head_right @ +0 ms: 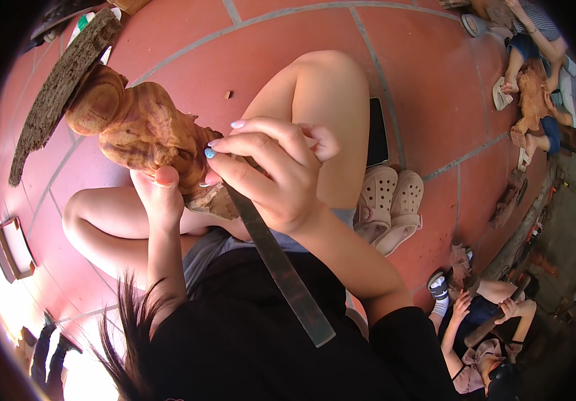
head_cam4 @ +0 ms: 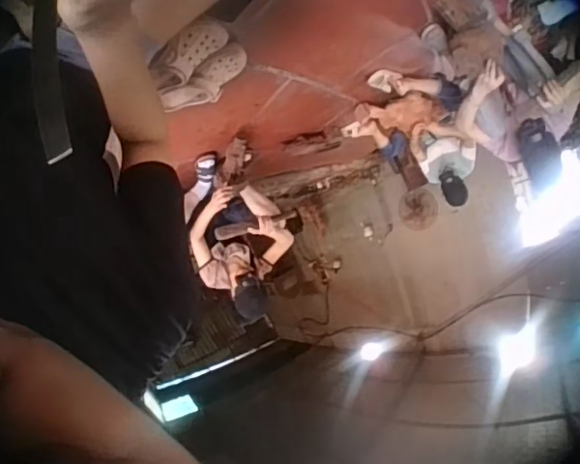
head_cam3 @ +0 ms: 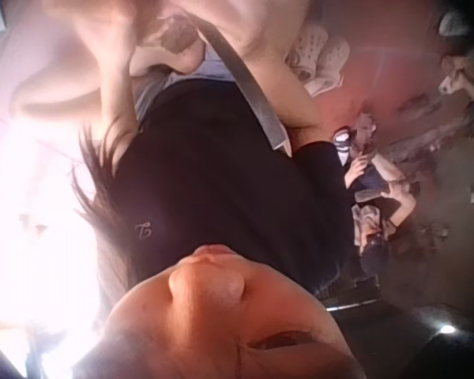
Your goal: The person carves a wooden figurine using a metal file, focusing on refining the torso and head details. The person holds the figurine with the left hand and files with the right hand, occasionally rotating the piece to access different angles.
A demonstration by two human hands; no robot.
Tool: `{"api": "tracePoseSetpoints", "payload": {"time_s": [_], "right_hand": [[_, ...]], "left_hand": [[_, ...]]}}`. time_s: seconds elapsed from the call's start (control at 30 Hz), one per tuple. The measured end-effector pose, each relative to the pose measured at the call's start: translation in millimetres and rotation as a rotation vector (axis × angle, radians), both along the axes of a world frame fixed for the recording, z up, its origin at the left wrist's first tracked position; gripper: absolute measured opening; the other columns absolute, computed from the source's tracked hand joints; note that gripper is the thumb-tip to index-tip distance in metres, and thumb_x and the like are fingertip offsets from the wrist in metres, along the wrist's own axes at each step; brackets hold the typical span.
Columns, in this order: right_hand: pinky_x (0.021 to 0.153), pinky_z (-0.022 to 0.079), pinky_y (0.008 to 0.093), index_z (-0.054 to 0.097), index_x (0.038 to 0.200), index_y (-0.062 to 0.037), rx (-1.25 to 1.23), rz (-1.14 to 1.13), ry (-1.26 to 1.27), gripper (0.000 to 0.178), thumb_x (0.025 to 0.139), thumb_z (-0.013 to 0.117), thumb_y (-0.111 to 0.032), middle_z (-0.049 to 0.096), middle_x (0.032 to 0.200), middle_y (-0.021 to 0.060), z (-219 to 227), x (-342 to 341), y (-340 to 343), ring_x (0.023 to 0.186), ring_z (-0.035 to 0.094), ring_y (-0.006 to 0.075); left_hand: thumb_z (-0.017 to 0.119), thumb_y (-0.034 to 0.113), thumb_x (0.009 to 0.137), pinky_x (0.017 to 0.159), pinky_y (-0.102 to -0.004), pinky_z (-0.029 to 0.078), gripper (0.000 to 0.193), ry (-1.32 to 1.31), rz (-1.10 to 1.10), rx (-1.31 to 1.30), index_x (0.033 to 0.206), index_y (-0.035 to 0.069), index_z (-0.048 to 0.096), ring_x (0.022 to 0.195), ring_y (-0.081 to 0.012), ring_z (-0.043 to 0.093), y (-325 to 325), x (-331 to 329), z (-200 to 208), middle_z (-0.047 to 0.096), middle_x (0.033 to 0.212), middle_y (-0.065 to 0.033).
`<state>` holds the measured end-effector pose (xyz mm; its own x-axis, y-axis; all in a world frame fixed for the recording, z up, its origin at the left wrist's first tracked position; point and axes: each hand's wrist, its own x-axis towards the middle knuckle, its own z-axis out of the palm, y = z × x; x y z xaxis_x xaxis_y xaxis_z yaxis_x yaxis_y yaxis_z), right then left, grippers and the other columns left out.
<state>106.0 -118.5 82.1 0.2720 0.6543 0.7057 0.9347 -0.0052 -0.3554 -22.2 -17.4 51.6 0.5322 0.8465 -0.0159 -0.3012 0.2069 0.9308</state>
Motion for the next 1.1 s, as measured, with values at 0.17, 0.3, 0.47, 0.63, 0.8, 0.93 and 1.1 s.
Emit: {"api": "tracePoseSetpoints", "payload": {"time_s": [0.17, 0.3, 0.47, 0.63, 0.8, 0.93, 1.1], "right_hand": [[0.083, 0.022, 0.0336, 0.068, 0.079, -0.018, -0.001, -0.04, -0.043, 0.013, 0.071, 0.072, -0.029, 0.066, 0.079, -0.0098, -2, 0, 0, 0.085, 0.059, 0.0084], [0.085, 0.027, 0.0282, 0.071, 0.082, -0.0174, -0.031, -0.016, -0.003, 0.021, 0.064, 0.078, -0.025, 0.067, 0.077, -0.0094, 4, -4, -5, 0.082, 0.059, 0.0112], [0.084, 0.027, 0.0282, 0.071, 0.081, -0.0173, -0.032, -0.025, -0.003, 0.02, 0.064, 0.077, -0.025, 0.068, 0.076, -0.0094, 7, -6, -7, 0.081, 0.059, 0.0105], [0.083, 0.026, 0.0285, 0.071, 0.082, -0.0182, -0.039, -0.001, -0.051, 0.016, 0.069, 0.073, -0.028, 0.069, 0.079, -0.0092, 2, -4, -7, 0.083, 0.059, 0.0102], [0.083, 0.026, 0.0283, 0.071, 0.084, -0.0188, -0.111, 0.005, -0.05, 0.019, 0.067, 0.075, -0.027, 0.069, 0.081, -0.01, 7, 1, -10, 0.084, 0.058, 0.0096], [0.083, 0.026, 0.0286, 0.071, 0.082, -0.0188, -0.096, -0.004, -0.05, 0.018, 0.067, 0.073, -0.027, 0.068, 0.082, -0.0096, 6, -3, -14, 0.084, 0.058, 0.0093], [0.084, 0.026, 0.0284, 0.07, 0.081, -0.019, -0.12, 0.022, -0.027, 0.013, 0.069, 0.073, -0.025, 0.069, 0.083, -0.0099, 12, 3, -10, 0.084, 0.058, 0.0098]], "left_hand": [[0.082, 0.052, 0.064, 0.083, -0.0317, 0.051, 0.082, 0.024, -0.029, 0.023, 0.113, -0.006, 0.052, 0.092, -0.018, 0.063, 0, 4, 10, 0.065, 0.1, -0.009], [0.082, 0.053, 0.064, 0.083, -0.0316, 0.051, 0.084, 0.04, -0.022, 0.029, 0.115, -0.006, 0.05, 0.092, -0.0178, 0.062, -1, 2, 6, 0.064, 0.101, -0.009], [0.081, 0.053, 0.065, 0.086, -0.0316, 0.049, 0.087, 0.043, -0.019, 0.026, 0.119, -0.006, 0.046, 0.096, -0.017, 0.061, -1, 1, 4, 0.062, 0.106, -0.009], [0.081, 0.052, 0.066, 0.086, -0.0316, 0.049, 0.086, 0.041, -0.006, 0.034, 0.119, -0.006, 0.047, 0.097, -0.0168, 0.06, 1, -1, -1, 0.062, 0.106, -0.0086], [0.082, 0.052, 0.066, 0.086, -0.0315, 0.049, 0.085, 0.042, -0.009, 0.047, 0.118, -0.006, 0.047, 0.097, -0.0166, 0.06, 0, 1, -1, 0.062, 0.105, -0.0087], [0.082, 0.051, 0.066, 0.086, -0.032, 0.049, 0.084, 0.031, -0.042, 0.032, 0.118, -0.006, 0.047, 0.096, -0.0169, 0.06, 0, 2, 2, 0.062, 0.105, -0.009], [0.083, 0.049, 0.066, 0.086, -0.0323, 0.049, 0.088, 0.018, -0.048, 0.013, 0.123, -0.006, 0.043, 0.096, -0.0177, 0.06, -2, 4, 5, 0.061, 0.107, -0.0099]]}}
